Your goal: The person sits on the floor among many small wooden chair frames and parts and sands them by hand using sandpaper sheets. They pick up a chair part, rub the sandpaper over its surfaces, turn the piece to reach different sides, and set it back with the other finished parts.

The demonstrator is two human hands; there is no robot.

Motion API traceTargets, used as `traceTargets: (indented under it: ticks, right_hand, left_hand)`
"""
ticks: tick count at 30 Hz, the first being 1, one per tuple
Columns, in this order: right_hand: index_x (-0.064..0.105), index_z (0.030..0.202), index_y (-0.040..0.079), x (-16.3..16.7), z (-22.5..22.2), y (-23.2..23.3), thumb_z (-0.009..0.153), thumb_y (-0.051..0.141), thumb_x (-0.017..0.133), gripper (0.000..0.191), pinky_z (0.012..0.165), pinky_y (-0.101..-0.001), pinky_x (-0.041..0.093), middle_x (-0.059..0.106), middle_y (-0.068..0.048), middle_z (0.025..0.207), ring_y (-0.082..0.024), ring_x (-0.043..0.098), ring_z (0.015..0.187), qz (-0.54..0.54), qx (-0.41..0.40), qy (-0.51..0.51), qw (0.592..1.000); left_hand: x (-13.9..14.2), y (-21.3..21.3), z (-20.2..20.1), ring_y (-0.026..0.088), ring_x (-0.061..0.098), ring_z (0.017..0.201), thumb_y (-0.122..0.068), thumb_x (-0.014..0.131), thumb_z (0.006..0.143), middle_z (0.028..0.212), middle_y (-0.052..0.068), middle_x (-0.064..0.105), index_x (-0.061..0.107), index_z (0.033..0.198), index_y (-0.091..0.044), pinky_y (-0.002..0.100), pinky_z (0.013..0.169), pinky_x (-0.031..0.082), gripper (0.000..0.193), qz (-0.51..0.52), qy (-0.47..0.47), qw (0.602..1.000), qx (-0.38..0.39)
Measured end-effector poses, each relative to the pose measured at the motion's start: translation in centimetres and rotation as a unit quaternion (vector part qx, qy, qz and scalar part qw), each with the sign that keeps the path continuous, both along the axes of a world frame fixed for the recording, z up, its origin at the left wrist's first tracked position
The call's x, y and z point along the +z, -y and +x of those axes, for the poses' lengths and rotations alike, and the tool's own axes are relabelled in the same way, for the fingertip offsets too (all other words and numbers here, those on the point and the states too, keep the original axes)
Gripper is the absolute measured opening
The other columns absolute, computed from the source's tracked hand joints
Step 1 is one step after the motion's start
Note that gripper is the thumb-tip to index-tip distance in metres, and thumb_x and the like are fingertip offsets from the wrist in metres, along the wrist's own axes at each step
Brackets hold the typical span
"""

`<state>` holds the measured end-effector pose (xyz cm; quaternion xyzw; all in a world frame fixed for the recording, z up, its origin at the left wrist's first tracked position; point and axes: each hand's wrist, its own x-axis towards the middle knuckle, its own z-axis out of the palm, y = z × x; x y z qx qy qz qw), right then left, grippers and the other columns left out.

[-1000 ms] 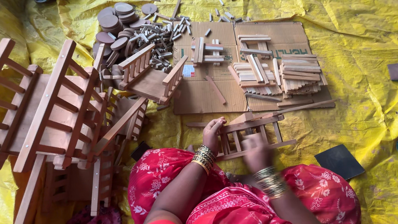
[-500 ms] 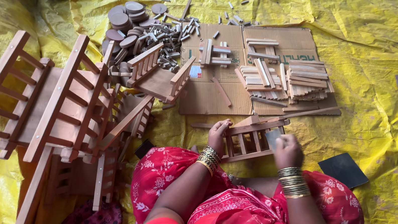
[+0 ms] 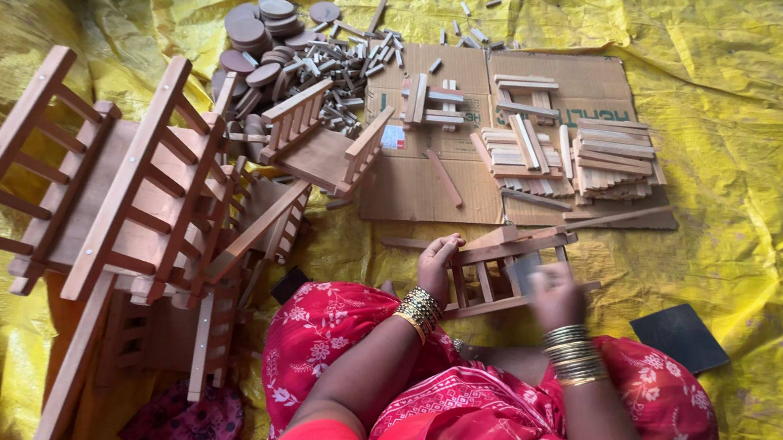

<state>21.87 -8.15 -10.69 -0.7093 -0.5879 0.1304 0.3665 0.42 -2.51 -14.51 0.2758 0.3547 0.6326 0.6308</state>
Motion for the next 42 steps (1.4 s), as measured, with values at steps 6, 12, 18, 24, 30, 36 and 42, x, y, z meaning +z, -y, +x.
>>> traceTargets:
  ticks: [6, 12, 18, 24, 30, 36, 42]
  right_hand:
    - [0.067, 0.102, 0.011, -0.6, 1.3, -0.3, 0.095, 0.021, 0.07, 0.013, 0.068, -0.0439, 0.057, 0.074, -0.012, 0.091, -0.031, 0.072, 0.075, 0.049, -0.041, 0.109, 0.992]
    - [0.068, 0.099, 0.012, -2.5, -9.4, 3.3, 0.091, 0.021, 0.07, 0.012, 0.064, -0.0393, 0.058, 0.073, -0.01, 0.086, -0.027, 0.073, 0.075, 0.058, 0.173, -0.004, 0.983]
    - [0.07, 0.102, 0.009, -2.6, -3.7, 0.3, 0.09, 0.017, 0.072, 0.015, 0.074, -0.0408, 0.059, 0.074, -0.013, 0.089, -0.026, 0.072, 0.081, 0.016, 0.114, -0.041, 0.993]
    - [0.066, 0.106, 0.008, -0.7, 4.8, -1.2, 0.093, 0.018, 0.072, 0.018, 0.075, -0.044, 0.059, 0.074, -0.014, 0.097, -0.029, 0.073, 0.084, 0.042, -0.084, 0.018, 0.995]
    - [0.065, 0.1, 0.012, -2.2, -6.9, 2.4, 0.092, 0.022, 0.072, 0.014, 0.066, -0.0428, 0.058, 0.072, -0.014, 0.087, -0.032, 0.073, 0.076, 0.032, 0.123, 0.002, 0.992]
    - [0.067, 0.098, 0.01, -3.2, -7.0, 1.6, 0.09, 0.015, 0.069, 0.009, 0.068, -0.0418, 0.057, 0.071, -0.013, 0.086, -0.03, 0.071, 0.076, 0.027, 0.154, -0.075, 0.985]
    - [0.067, 0.105, 0.009, -0.4, 2.9, -1.0, 0.092, 0.02, 0.072, 0.018, 0.072, -0.0438, 0.058, 0.075, -0.016, 0.096, -0.032, 0.073, 0.081, 0.034, -0.075, 0.037, 0.996]
  left_hand:
    - [0.1, -0.2, 0.2, 0.018, 0.059, 0.12, -0.022, 0.064, 0.097, 0.125, 0.013, 0.07, 0.074, 0.096, -0.003, 0.031, 0.106, 0.04, 0.021, 0.012, 0.002, 1.0, 0.007]
    - [-0.2, -0.6, -0.2, 0.018, 0.059, 0.116, -0.022, 0.065, 0.098, 0.121, 0.012, 0.07, 0.074, 0.1, -0.004, 0.032, 0.105, 0.042, 0.019, 0.004, 0.036, 0.999, -0.013]
    - [0.2, -0.3, -0.4, 0.016, 0.061, 0.117, -0.022, 0.066, 0.096, 0.118, 0.008, 0.071, 0.073, 0.098, -0.004, 0.031, 0.105, 0.042, 0.019, 0.002, 0.034, 0.999, -0.015]
    - [0.3, -0.2, 0.3, 0.016, 0.061, 0.115, -0.021, 0.066, 0.096, 0.118, 0.008, 0.071, 0.073, 0.096, -0.004, 0.031, 0.104, 0.043, 0.019, -0.002, 0.031, 1.0, -0.005]
    - [-0.4, -0.4, 0.2, 0.017, 0.06, 0.113, -0.02, 0.066, 0.097, 0.118, 0.011, 0.071, 0.073, 0.099, -0.004, 0.032, 0.104, 0.043, 0.017, -0.003, 0.057, 0.998, -0.015]
    - [0.0, -0.4, -0.7, 0.015, 0.062, 0.115, -0.02, 0.065, 0.095, 0.12, 0.007, 0.072, 0.073, 0.098, -0.002, 0.03, 0.104, 0.044, 0.019, -0.004, 0.034, 0.999, -0.03]
    - [0.1, -0.6, 0.0, 0.015, 0.062, 0.111, -0.019, 0.066, 0.097, 0.115, 0.007, 0.072, 0.073, 0.099, -0.003, 0.031, 0.102, 0.045, 0.017, -0.012, 0.039, 0.999, -0.018]
